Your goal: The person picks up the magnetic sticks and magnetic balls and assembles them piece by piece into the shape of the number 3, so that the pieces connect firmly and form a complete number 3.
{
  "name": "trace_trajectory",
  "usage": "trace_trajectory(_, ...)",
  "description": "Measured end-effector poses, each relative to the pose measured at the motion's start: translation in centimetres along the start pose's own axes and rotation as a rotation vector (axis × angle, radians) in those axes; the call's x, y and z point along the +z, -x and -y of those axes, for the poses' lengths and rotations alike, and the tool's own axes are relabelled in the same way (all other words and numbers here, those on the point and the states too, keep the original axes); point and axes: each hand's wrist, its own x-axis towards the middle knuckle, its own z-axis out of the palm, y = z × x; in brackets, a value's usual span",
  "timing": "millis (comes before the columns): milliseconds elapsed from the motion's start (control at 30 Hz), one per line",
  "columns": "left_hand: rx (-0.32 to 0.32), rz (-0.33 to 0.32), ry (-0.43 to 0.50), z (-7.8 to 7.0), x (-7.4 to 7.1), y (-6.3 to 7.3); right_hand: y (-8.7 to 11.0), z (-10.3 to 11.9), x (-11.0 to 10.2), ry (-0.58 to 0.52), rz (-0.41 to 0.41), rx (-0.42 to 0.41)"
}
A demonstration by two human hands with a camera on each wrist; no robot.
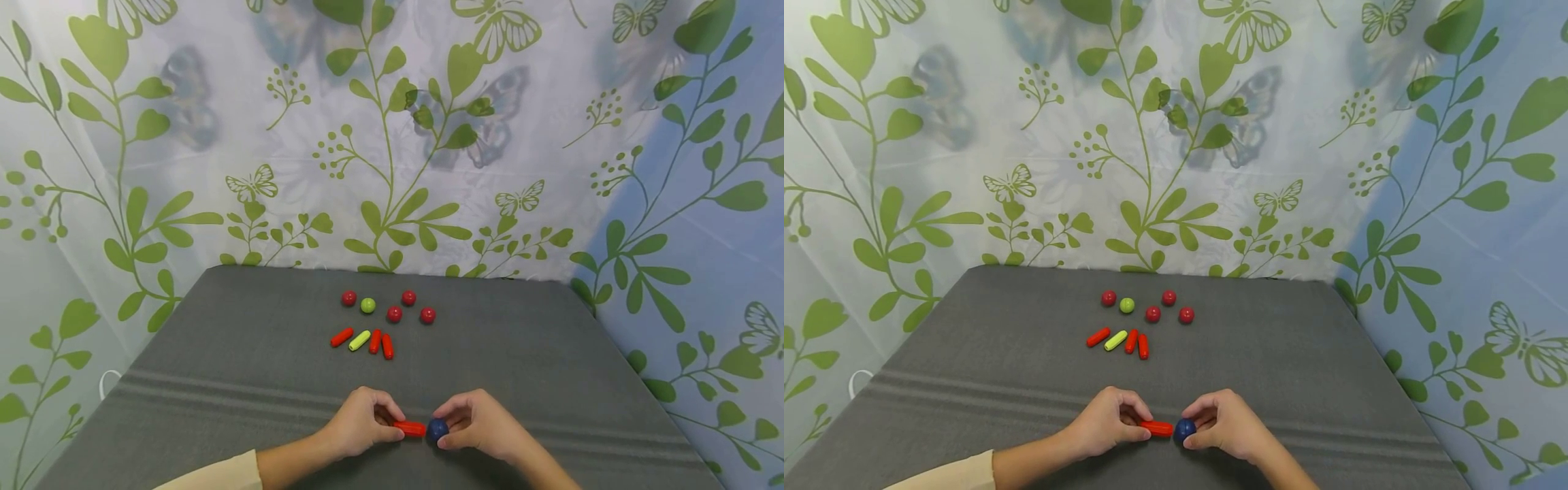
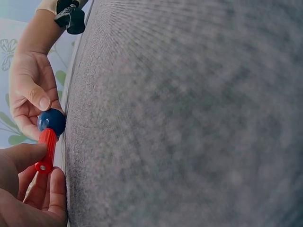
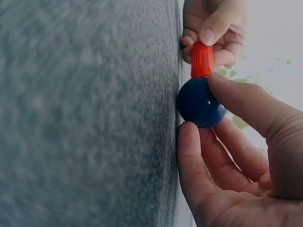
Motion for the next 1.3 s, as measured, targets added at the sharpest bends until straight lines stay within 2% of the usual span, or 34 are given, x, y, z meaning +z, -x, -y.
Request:
trace_trajectory(733, -0.048, 0.048, -0.078, -0.2, -0.1, -0.6, 0.1, -0.1, 0.4, -0.01, -0.006, -0.018)
trace_trajectory(1000, 0.005, 0.087, -0.076, -0.2, -1.4, -0.9, 0.2, -0.1, 0.5, -0.021, -0.016, -0.015)
trace_trajectory(1100, 0.038, 0.065, -0.114, -0.2, -2.3, -1.2, 0.2, -0.1, 0.5, -0.017, -0.018, -0.019)
trace_trajectory(1300, 0.099, -0.039, -0.221, -0.3, -4.7, -2.3, 0.3, 0.0, 0.6, -0.005, -0.017, -0.017)
